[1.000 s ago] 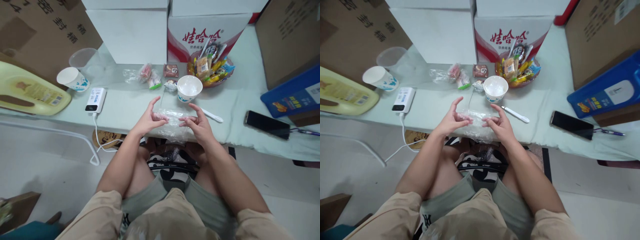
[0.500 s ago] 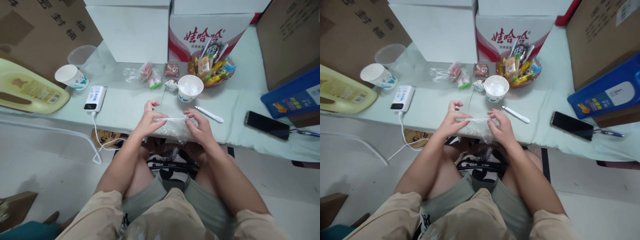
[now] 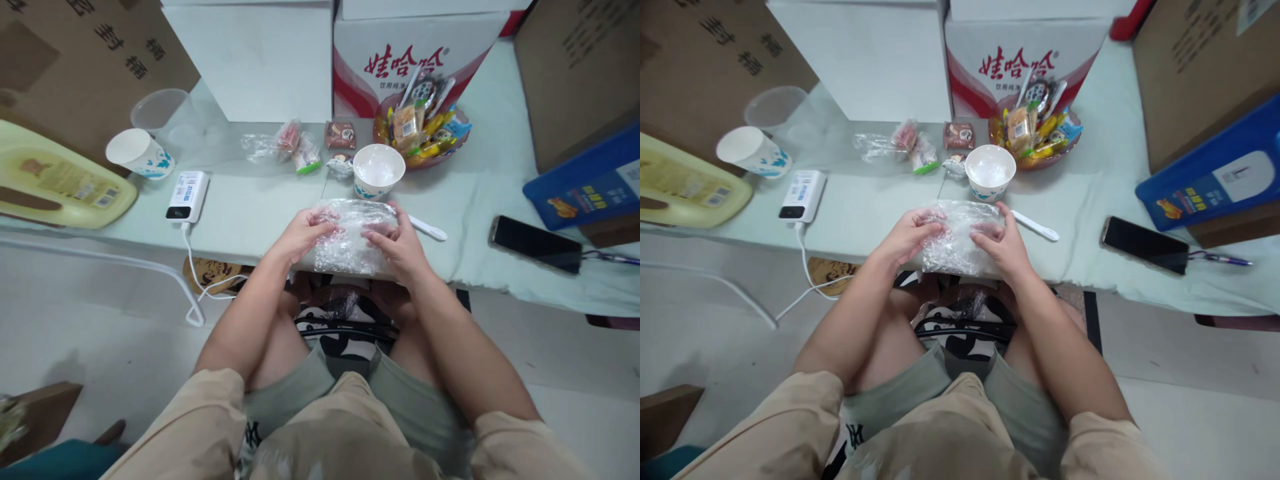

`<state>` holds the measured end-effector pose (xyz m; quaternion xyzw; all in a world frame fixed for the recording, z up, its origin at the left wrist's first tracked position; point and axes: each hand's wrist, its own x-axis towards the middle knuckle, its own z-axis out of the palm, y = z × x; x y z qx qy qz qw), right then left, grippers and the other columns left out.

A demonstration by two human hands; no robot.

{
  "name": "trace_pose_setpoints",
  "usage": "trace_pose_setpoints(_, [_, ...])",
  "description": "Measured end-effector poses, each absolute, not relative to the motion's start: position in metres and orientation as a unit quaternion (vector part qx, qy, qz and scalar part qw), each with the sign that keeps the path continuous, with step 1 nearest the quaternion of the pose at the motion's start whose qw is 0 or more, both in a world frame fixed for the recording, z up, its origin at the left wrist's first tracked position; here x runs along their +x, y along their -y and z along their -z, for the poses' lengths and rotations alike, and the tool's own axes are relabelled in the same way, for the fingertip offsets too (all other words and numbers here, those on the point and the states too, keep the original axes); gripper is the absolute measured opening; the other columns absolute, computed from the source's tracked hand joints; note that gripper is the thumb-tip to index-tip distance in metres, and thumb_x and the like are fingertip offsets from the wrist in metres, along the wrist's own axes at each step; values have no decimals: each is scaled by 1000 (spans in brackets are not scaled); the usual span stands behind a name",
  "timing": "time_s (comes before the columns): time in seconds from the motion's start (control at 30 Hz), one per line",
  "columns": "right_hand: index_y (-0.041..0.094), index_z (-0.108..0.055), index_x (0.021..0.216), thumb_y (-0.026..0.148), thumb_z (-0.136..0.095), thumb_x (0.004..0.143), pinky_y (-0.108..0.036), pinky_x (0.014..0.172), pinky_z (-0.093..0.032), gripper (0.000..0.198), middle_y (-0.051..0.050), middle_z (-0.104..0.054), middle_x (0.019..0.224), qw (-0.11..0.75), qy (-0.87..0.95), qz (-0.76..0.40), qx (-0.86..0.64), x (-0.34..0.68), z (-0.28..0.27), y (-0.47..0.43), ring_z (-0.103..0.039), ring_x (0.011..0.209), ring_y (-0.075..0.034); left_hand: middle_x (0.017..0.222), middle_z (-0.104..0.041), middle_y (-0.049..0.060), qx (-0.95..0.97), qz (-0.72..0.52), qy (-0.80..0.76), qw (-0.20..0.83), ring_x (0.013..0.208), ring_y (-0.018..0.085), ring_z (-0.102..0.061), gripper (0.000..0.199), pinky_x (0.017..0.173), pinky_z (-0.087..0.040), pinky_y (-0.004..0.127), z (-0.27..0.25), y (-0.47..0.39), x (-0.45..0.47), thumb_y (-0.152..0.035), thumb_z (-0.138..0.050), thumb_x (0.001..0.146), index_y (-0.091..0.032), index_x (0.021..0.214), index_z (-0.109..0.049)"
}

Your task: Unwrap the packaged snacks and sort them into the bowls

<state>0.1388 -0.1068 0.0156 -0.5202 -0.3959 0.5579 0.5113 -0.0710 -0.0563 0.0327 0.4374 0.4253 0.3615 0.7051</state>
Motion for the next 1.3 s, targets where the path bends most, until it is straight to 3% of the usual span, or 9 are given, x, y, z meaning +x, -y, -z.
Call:
trace_pose_setpoints(0.13, [25,-54,92,50,-75,72,-34,74,-57,38,-2,-74,94,488,402,-579,-514,140,-16,107,-72,83,-19,83,-73,1,465,-345,-399,711,72,14,-70,52,67,-54,24,-33,55,-71,-32,-84,67,-18,112,-61])
trace_pose_setpoints(0.3, [26,-54,99,48,-71,75,-29,59,-50,37,4,-67,68,448,468,-551,-526,142,-20,108,-62,59,-15,60,-61,-6,483,-336,-438,680,52,9,-61,39,50,-47,19,-37,55,-71,-32,-77,74,-17,106,-60])
trace_pose_setpoints(0.43, [27,-57,110,47,-69,76,-28,52,-47,41,8,-56,57,468,457,-566,-502,144,-24,110,-56,51,-14,57,-62,-5,464,-322,-418,712,46,12,-60,49,43,-44,19,-32,52,-78,-35,-76,73,-21,116,-59])
trace_pose_setpoints(0.57, [25,-59,86,46,-67,72,-30,54,-50,26,4,-58,64,510,413,-606,-450,150,-23,109,-57,55,-15,62,-67,1,419,-338,-377,754,52,15,-64,38,48,-48,24,-23,43,-85,-37,-80,62,-17,92,-67])
trace_pose_setpoints(0.7, [22,-56,69,54,-59,79,-30,55,-47,33,-1,-56,66,498,458,-556,-483,162,-14,103,-52,57,-14,67,-68,7,483,-300,-348,745,59,16,-63,43,53,-48,27,-22,33,-83,-56,-66,72,-13,70,-69])
trace_pose_setpoints(0.8, [26,-58,95,48,-74,73,-27,55,-45,36,4,-56,68,487,465,-502,-543,164,-7,98,-52,59,-14,70,-64,1,574,-288,-375,669,58,10,-55,33,53,-42,21,-23,30,-78,-40,-78,69,-14,88,-71])
trace_pose_setpoints(0.93, [31,-38,133,40,-85,62,-32,62,-50,86,4,-63,78,480,422,-526,-561,160,-3,93,-62,67,-18,68,-57,-6,597,-298,-378,642,56,8,-53,65,55,-41,18,-18,29,-76,-27,-82,69,-21,127,-55])
trace_pose_setpoints(1.2, [22,-52,75,47,-77,67,-29,67,-45,36,2,-62,74,435,474,-528,-555,156,-13,94,-54,67,-15,87,-69,0,557,-361,-349,661,76,14,-67,80,74,-52,26,-13,24,-83,-33,-88,65,-23,132,-46])
trace_pose_setpoints(1.3, [24,-45,67,42,-67,74,-32,72,-46,29,0,-65,78,487,507,-426,-570,155,-19,97,-57,73,-17,94,-67,1,554,-451,-406,570,85,13,-65,59,79,-51,25,-15,26,-81,-33,-87,64,-23,112,-55])
